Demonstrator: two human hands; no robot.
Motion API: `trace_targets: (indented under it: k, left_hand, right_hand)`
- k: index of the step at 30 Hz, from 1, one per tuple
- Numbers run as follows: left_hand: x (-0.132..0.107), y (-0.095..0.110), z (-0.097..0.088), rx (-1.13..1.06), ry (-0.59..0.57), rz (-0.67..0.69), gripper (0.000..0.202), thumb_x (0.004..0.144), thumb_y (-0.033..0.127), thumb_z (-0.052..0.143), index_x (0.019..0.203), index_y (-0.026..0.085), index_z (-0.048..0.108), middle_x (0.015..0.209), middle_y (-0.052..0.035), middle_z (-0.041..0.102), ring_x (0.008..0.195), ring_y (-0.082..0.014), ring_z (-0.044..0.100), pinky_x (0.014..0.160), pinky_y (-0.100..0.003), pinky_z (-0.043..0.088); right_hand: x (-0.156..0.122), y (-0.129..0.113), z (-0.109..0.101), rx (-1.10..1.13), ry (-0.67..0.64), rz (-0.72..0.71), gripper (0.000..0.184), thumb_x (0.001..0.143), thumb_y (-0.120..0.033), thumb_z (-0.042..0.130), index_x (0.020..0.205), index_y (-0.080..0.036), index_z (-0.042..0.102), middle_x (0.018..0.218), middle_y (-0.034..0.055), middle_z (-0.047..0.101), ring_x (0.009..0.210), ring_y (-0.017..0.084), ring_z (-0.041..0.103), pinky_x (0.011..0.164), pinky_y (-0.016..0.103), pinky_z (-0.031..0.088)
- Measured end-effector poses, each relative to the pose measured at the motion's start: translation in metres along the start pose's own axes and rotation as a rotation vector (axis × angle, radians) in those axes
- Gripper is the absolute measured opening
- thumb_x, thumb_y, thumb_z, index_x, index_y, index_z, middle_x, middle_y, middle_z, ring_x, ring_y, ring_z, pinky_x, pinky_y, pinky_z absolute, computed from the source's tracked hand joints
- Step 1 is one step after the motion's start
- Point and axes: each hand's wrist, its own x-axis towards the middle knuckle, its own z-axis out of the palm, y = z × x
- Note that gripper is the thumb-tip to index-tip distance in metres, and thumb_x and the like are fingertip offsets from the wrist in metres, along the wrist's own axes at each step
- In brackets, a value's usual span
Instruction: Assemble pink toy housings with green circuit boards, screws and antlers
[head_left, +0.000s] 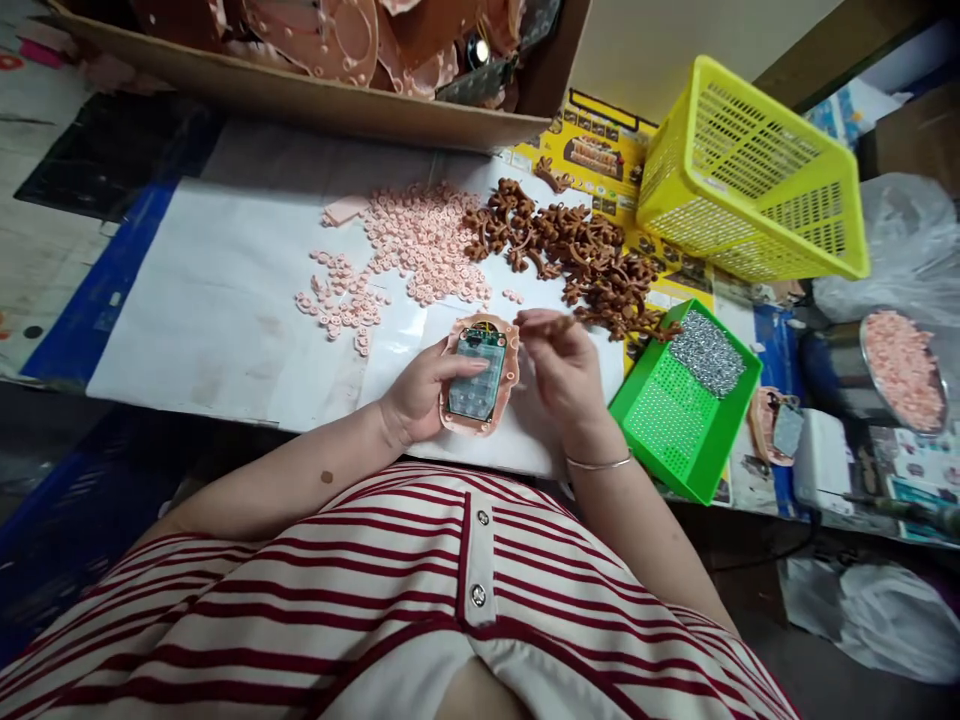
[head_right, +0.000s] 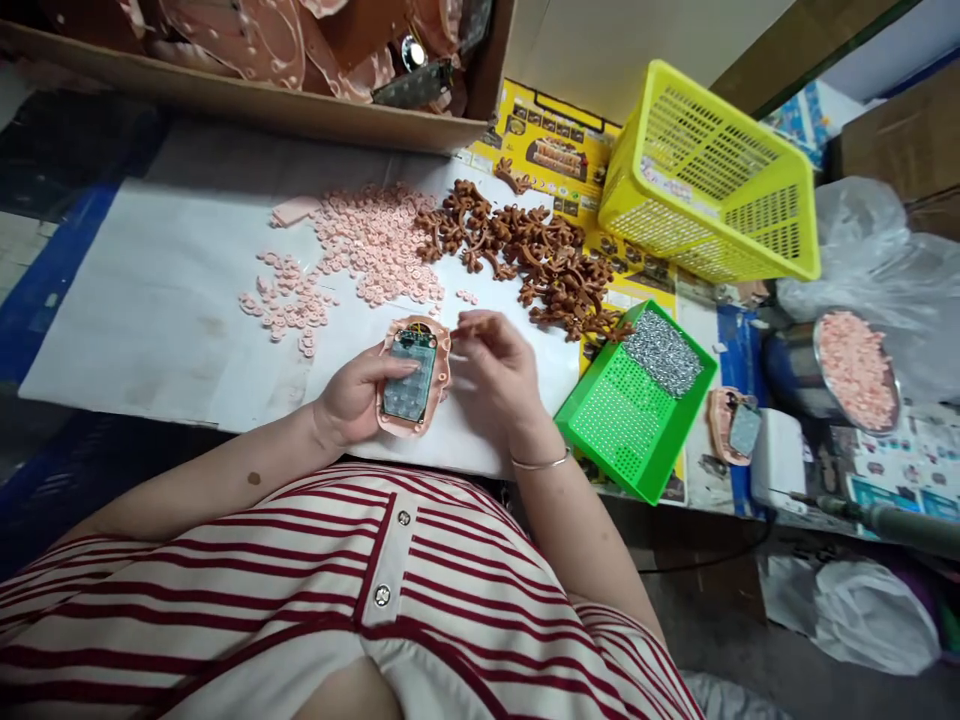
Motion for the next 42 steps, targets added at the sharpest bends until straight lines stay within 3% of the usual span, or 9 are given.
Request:
trace_targets:
  k: [4,6,9,13,19,24,31,36,42]
  left_hand:
    - [-0.001,0.0,-0.003,0.072,-0.034,0.01,0.043,0.064,0.018,0.078,0.105,0.013,0.068,0.089,-0.0082,0.074,0.075,-0.0203,0.07,0.075,-0.034,0.056]
    - [-0.002,0.0,-0.003,0.136,-0.042,0.074,0.043,0.065,0.018,0.079,0.106,0.013,0.068,0.089,-0.0075,0.074,0.076,-0.0199,0.071,0.076,-0.034,0.056]
    - [-0.005,-0.001,-0.002,0.251,-0.058,0.119,0.042,0.068,0.019,0.079,0.108,0.016,0.067,0.087,-0.0059,0.074,0.076,-0.0198,0.07,0.073,-0.033,0.056]
    - [-0.007,-0.003,0.001,0.376,-0.048,0.079,0.044,0.067,0.02,0.081,0.108,0.016,0.067,0.082,-0.0051,0.074,0.073,-0.0192,0.069,0.068,-0.031,0.055]
    - [-0.005,-0.001,0.003,0.349,-0.019,0.037,0.045,0.065,0.019,0.08,0.107,0.014,0.066,0.086,-0.007,0.074,0.074,-0.019,0.069,0.07,-0.031,0.054]
    - [-0.004,-0.004,0.002,0.419,-0.083,0.058,0.04,0.069,0.023,0.079,0.106,0.015,0.067,0.086,-0.0064,0.072,0.073,-0.0181,0.068,0.068,-0.029,0.052]
    - [-0.005,-0.005,0.002,0.451,-0.057,0.025,0.045,0.07,0.025,0.079,0.111,0.015,0.064,0.085,-0.006,0.072,0.07,-0.0171,0.067,0.066,-0.029,0.052]
    - [-0.004,-0.005,0.002,0.455,-0.057,0.024,0.044,0.071,0.024,0.078,0.111,0.015,0.063,0.084,-0.0061,0.072,0.071,-0.0178,0.067,0.067,-0.03,0.052]
    - [-0.003,-0.006,0.001,0.471,-0.077,0.023,0.04,0.072,0.023,0.075,0.108,0.014,0.061,0.082,-0.0042,0.07,0.069,-0.0159,0.066,0.065,-0.028,0.05]
  right_hand:
    - [-0.026,-0.002,0.008,0.169,-0.121,0.121,0.018,0.077,-0.043,0.08,0.092,-0.034,0.076,0.121,-0.0003,0.07,0.114,0.021,0.065,0.109,0.044,0.05]
    - [-0.031,-0.008,0.004,0.306,-0.142,0.234,0.031,0.071,-0.034,0.084,0.101,-0.035,0.076,0.121,-0.0006,0.072,0.114,0.022,0.066,0.109,0.046,0.051]
    - [-0.036,-0.017,-0.003,0.513,-0.184,0.406,0.046,0.061,-0.032,0.088,0.105,-0.031,0.077,0.111,0.002,0.076,0.1,0.022,0.071,0.096,0.043,0.059]
    - [-0.04,-0.016,-0.009,0.471,-0.152,0.542,0.036,0.069,-0.049,0.085,0.091,-0.022,0.077,0.079,0.0031,0.074,0.068,0.015,0.068,0.067,0.032,0.061]
    - [-0.036,-0.012,-0.009,0.358,0.2,0.321,0.039,0.065,-0.046,0.09,0.095,-0.028,0.072,0.077,-0.0034,0.07,0.066,0.011,0.065,0.061,0.026,0.057]
    - [-0.035,-0.018,-0.001,0.34,0.142,0.254,0.034,0.063,-0.041,0.092,0.088,-0.027,0.073,0.084,-0.0027,0.07,0.071,0.011,0.065,0.071,0.03,0.06]
    - [-0.032,-0.019,0.004,0.421,0.214,0.309,0.036,0.055,-0.04,0.096,0.082,-0.029,0.075,0.08,-0.0051,0.067,0.065,0.008,0.06,0.063,0.024,0.056]
    - [-0.033,-0.016,0.0,0.411,0.16,0.337,0.034,0.061,-0.04,0.093,0.086,-0.028,0.074,0.082,-0.0041,0.067,0.066,0.009,0.06,0.064,0.026,0.056]
    - [-0.036,-0.01,0.008,0.306,0.221,0.141,0.029,0.068,-0.04,0.09,0.089,-0.03,0.073,0.082,-0.0053,0.066,0.07,0.009,0.06,0.068,0.024,0.055]
